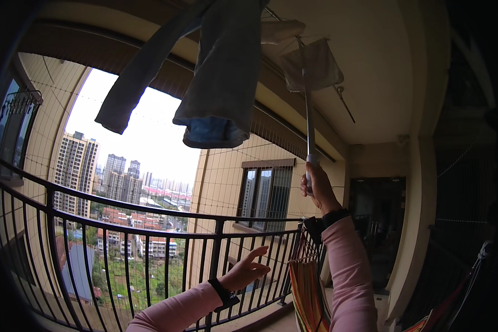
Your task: The person takes wet clothes from a basin on a balcony, places each item on a hanger, and uses a long pole to hang the hangers on an overhead line. Items handled include a light-colored top, a patterned top, a black top, an olive top, and gray shorts.
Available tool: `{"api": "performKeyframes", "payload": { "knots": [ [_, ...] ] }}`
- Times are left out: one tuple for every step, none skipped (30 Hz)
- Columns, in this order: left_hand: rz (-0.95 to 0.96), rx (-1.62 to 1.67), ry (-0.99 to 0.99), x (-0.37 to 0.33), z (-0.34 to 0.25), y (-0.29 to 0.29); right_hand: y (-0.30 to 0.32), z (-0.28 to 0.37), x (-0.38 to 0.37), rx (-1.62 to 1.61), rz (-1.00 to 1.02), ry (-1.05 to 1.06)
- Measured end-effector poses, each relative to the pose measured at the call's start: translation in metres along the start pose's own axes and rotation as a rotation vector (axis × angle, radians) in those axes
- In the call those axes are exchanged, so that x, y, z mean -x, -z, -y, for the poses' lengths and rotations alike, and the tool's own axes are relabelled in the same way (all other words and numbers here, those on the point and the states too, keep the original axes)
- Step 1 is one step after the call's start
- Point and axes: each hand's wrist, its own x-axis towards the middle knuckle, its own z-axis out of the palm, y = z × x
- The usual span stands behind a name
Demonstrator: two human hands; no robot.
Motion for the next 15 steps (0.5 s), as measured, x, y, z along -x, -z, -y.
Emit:
{"api": "performKeyframes", "payload": {
  "knots": [
    [0.008,0.011,-0.019,0.000,0.002,-0.002,-0.002,-0.003,0.006,0.003,0.003,0.000],
    [0.014,0.013,-0.016,0.000,0.004,-0.004,-0.003,-0.007,0.014,-0.005,0.002,-0.016],
    [0.016,0.004,-0.025,0.001,0.006,-0.006,-0.004,-0.012,0.024,-0.011,0.012,-0.022],
    [0.023,0.021,-0.011,0.001,0.009,-0.009,-0.005,-0.017,0.033,-0.022,-0.012,-0.048],
    [0.025,0.027,-0.010,0.002,0.012,-0.011,-0.004,-0.023,0.044,-0.044,0.006,-0.029],
    [0.021,0.019,-0.003,0.002,0.014,-0.014,-0.003,-0.029,0.054,-0.092,0.037,-0.034],
    [0.014,0.031,0.004,0.003,0.017,-0.016,0.000,-0.035,0.065,-0.110,0.057,-0.019],
    [0.022,0.031,0.026,0.004,0.019,-0.018,0.002,-0.042,0.073,-0.138,0.045,-0.070],
    [0.030,0.030,0.048,0.005,0.022,-0.020,0.005,-0.049,0.083,-0.126,0.038,-0.065],
    [0.036,0.023,0.050,0.005,0.024,-0.021,0.010,-0.057,0.092,-0.145,0.054,-0.057],
    [0.035,0.036,0.087,0.007,0.027,-0.022,0.014,-0.067,0.100,-0.080,0.027,-0.072],
    [0.029,0.043,0.104,0.009,0.029,-0.023,0.017,-0.078,0.108,-0.051,0.027,-0.089],
    [0.021,0.039,0.123,0.011,0.032,-0.023,0.020,-0.091,0.114,-0.029,0.025,-0.080],
    [0.016,0.052,0.125,0.015,0.034,-0.024,0.024,-0.103,0.120,0.015,0.010,-0.101],
    [0.010,0.052,0.129,0.019,0.037,-0.023,0.026,-0.118,0.126,0.060,-0.020,-0.116]
  ]
}}
